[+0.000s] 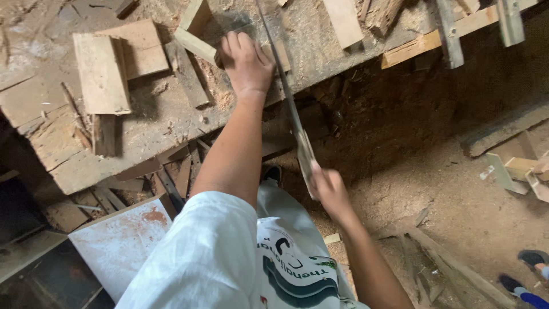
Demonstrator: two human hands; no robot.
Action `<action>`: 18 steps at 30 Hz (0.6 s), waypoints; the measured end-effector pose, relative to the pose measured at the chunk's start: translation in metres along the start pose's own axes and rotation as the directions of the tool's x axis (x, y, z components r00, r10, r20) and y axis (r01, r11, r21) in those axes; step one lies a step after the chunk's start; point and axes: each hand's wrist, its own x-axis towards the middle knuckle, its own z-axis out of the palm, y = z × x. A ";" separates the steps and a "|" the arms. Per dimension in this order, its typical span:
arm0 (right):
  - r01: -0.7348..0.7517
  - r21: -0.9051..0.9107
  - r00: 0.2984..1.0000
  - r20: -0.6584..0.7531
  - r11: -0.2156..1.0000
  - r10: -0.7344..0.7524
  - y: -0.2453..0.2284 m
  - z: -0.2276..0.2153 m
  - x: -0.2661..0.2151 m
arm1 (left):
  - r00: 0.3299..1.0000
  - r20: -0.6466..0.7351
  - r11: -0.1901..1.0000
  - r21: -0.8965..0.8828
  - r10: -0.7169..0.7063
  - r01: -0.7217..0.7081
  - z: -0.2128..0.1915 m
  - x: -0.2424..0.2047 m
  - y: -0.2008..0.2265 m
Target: The person uses a hand saw to cut a small wooden block on a workbench. After cutting, they pick up the pieces, inspect the cut edges, and place them back on the bench.
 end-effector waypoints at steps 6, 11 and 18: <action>-0.245 -0.018 0.967 -0.073 0.969 0.243 0.063 -0.018 -0.086 | 0.973 -0.198 0.989 0.110 0.119 -0.098 -0.020 -0.002 0.011; -0.155 0.097 0.988 0.018 0.983 0.154 0.139 -0.039 -0.144 | 1.000 0.002 1.000 0.012 -0.016 0.016 -0.032 -0.001 0.012; 0.067 0.103 0.997 -0.051 0.992 -0.062 0.141 -0.053 -0.154 | 0.996 0.063 0.989 -0.127 -0.067 0.074 -0.037 -0.003 0.017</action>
